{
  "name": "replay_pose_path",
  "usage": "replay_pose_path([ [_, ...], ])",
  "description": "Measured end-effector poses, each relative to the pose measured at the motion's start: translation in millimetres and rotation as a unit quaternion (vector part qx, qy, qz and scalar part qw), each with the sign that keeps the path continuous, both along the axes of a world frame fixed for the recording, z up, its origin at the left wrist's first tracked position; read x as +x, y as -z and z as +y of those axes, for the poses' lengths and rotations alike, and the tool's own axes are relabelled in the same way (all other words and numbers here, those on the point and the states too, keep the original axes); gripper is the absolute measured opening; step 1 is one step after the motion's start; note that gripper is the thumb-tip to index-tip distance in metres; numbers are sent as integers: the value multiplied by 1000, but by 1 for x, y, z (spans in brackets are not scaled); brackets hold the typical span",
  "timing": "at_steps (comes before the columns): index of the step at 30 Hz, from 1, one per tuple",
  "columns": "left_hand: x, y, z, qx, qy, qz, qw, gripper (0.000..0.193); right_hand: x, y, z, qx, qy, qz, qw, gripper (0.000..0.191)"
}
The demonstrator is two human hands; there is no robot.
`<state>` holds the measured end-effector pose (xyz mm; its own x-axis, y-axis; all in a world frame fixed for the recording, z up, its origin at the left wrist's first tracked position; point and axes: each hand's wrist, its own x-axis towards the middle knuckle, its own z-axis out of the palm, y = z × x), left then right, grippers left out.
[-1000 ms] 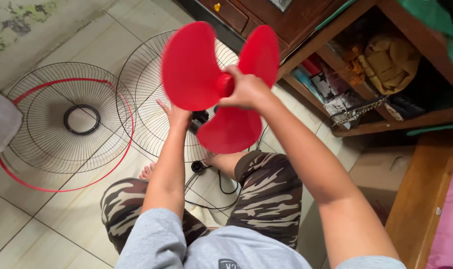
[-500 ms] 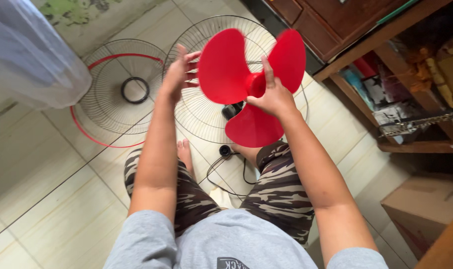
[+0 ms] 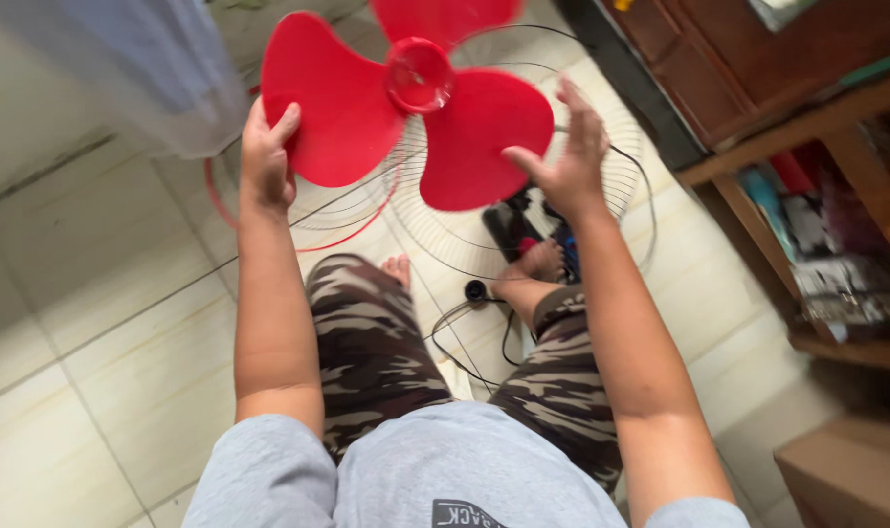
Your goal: The person sits on the floor and unscrews the rear grille nut of an electric fan using a screwdriver, removes the front grille ring, then takes off the red fan blades and the rear grille. They then wipe the fan motor housing with a dark cloth.
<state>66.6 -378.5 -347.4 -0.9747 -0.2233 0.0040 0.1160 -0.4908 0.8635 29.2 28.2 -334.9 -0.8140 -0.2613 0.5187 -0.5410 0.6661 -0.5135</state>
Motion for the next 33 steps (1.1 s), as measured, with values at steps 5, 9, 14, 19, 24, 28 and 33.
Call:
replay_pose_path([
  [5, 58, 66, -33, 107, -187, -19, 976, 45, -6, 28, -12, -74, -39, -112, 990, 82],
  [9, 97, 123, -28, 248, -329, -126, 903, 47, -9, 47, -20, 22, -75, -95, 992, 57],
  [14, 115, 154, -10, 302, -428, -236, 819, 50, -8, 63, -18, 68, -75, -140, 985, 45],
  [19, 108, 161, 3, 298, -396, -294, 818, 47, -10, 69, -8, 79, -55, -171, 981, 40],
  [24, 99, 171, 0, 207, -389, -401, 803, 100, -17, 84, 6, 86, -39, -167, 981, 42],
  [28, 71, 161, -2, 76, -455, -341, 819, 103, -27, 106, 17, 65, 10, -184, 981, 51],
  [33, 5, 93, 10, -191, -214, -211, 935, 74, -23, 121, 12, 64, 84, -223, 969, 58],
])
